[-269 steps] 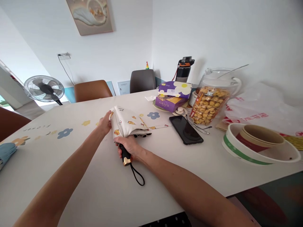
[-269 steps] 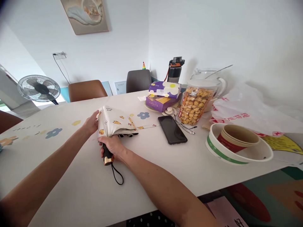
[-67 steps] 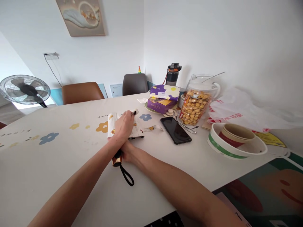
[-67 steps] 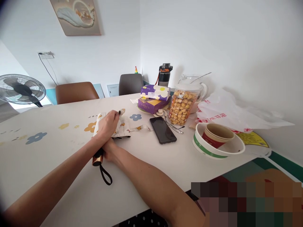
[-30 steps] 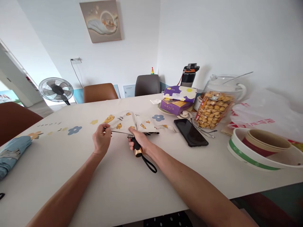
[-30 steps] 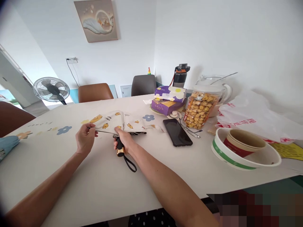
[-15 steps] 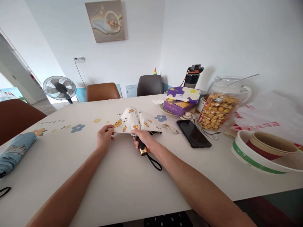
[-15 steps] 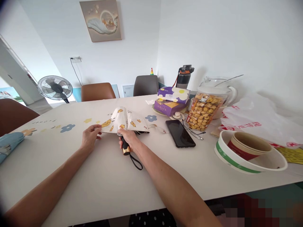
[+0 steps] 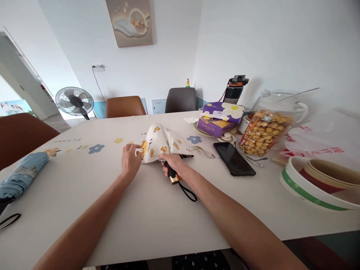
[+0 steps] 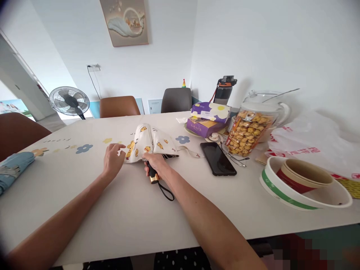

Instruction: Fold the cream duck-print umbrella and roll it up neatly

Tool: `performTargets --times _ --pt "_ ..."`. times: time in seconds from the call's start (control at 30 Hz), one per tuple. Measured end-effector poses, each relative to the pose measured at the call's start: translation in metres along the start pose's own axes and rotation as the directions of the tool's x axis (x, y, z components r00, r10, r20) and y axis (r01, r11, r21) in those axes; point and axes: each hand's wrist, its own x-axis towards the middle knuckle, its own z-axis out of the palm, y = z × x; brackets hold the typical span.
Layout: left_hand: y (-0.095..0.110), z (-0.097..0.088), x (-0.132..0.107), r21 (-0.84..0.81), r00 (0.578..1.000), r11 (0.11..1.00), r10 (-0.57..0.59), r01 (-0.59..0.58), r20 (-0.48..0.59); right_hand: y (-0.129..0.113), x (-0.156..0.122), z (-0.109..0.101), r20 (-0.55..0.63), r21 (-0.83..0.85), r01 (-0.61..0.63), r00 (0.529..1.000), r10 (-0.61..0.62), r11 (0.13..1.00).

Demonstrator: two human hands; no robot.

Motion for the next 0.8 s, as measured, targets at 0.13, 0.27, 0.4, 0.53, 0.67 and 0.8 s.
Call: performTargets --times 0.13,0.27,0.4,0.53,0.67,0.8 --pt "0.022 0.004 -0.012 -0.306 0.99 0.952 0.07 -0.031 0.119 0.001 -0.006 0.007 -0.041 -0.119 0.011 0.999 -0.016 0.993" --pt "0.037 0.012 -0.021 -0.376 0.968 0.915 -0.057 0.149 0.243 0.005 -0.01 0.013 -0.058 -0.198 0.03 0.997 -0.043 0.98" --pt "0.043 0.009 -0.02 -0.398 0.931 0.865 -0.186 0.307 0.313 0.012 -0.012 0.018 0.011 -0.254 0.093 0.996 -0.093 0.963" --pt "0.043 0.001 -0.014 -0.604 0.878 0.648 -0.247 0.464 0.41 0.017 -0.017 0.021 0.109 -0.319 0.113 0.991 -0.082 0.941" --pt "0.036 -0.006 -0.001 -0.719 0.816 0.389 -0.341 0.575 0.467 0.015 -0.025 0.023 0.206 -0.361 0.086 0.979 -0.011 0.928" --pt "0.028 -0.013 0.008 -0.789 0.805 0.235 -0.361 0.567 0.471 0.013 -0.031 0.025 0.299 -0.401 0.046 0.951 0.083 0.915"
